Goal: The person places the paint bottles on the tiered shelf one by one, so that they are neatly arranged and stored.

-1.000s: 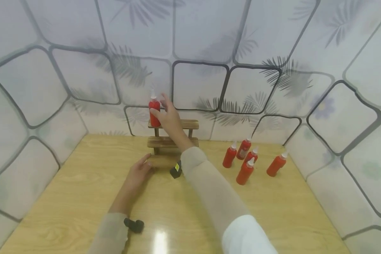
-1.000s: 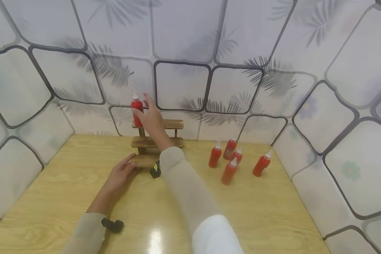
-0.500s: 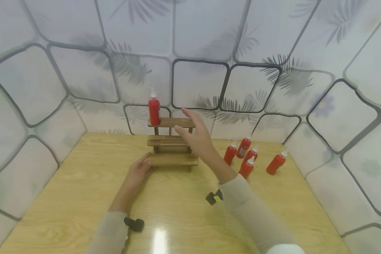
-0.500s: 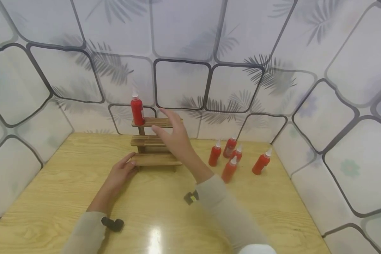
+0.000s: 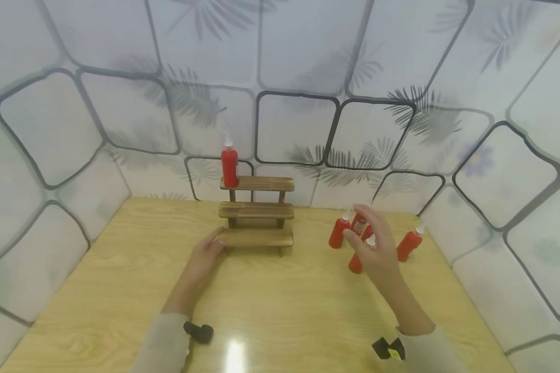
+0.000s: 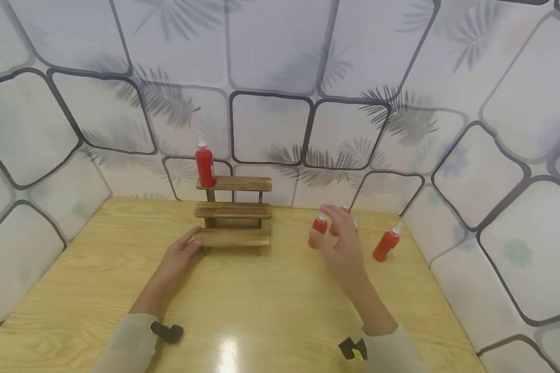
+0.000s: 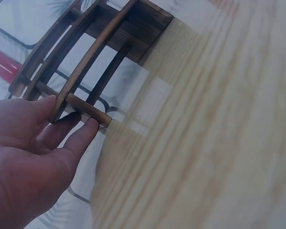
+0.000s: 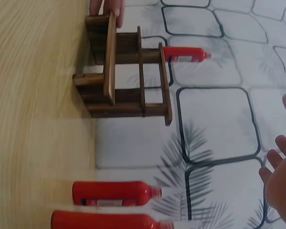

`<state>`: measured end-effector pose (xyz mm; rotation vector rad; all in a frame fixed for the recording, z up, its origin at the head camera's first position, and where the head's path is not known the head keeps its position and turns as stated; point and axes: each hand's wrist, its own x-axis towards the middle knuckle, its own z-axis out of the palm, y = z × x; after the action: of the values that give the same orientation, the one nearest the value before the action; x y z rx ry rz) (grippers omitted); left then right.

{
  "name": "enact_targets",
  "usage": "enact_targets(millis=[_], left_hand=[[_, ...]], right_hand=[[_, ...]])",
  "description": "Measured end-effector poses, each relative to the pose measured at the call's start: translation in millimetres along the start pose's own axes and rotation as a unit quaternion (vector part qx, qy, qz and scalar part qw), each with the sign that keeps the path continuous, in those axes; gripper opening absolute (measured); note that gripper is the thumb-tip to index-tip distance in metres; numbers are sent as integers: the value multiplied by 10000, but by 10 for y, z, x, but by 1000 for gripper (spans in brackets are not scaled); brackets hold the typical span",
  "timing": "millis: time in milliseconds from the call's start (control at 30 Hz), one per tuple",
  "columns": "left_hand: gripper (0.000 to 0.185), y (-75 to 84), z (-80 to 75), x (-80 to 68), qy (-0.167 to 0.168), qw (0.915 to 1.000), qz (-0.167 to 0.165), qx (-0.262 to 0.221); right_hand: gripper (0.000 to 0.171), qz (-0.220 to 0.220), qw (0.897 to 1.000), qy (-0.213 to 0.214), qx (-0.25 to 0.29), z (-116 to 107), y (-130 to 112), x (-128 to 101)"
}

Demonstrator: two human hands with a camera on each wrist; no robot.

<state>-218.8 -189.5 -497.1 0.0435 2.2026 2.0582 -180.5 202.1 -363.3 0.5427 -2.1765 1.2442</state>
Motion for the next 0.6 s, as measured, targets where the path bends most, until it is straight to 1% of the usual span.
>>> enact_targets(millis=[67, 133, 267, 400, 467, 567, 600], left_hand=[[59, 4, 10, 2, 3, 10000, -6, -27], [58, 9, 21, 0, 30, 10000, -9, -53], [57, 24, 38, -19, 42, 10000, -41, -66], [57, 38, 49, -34, 64, 9999, -96, -21], [57, 44, 55, -35, 77, 9999, -107, -53], [57, 52, 64, -33, 115, 9997, -105, -164], [57, 52, 67, -30, 117, 9996, -112, -210]], right_hand=[[55, 222, 9994, 210, -173, -143, 85, -102], [54, 621, 9968, 349, -368, -267, 169, -195], [52, 1253, 9895, 459, -550, -445, 338, -334], [49, 1652, 9841, 587, -291, -520, 512, -449], [49, 1958, 9784, 658, -35, -523, 602, -516], [51, 2410, 9668, 749, 392, -488, 724, -604], [52, 2503, 9632, 759, 619, -470, 761, -626]])
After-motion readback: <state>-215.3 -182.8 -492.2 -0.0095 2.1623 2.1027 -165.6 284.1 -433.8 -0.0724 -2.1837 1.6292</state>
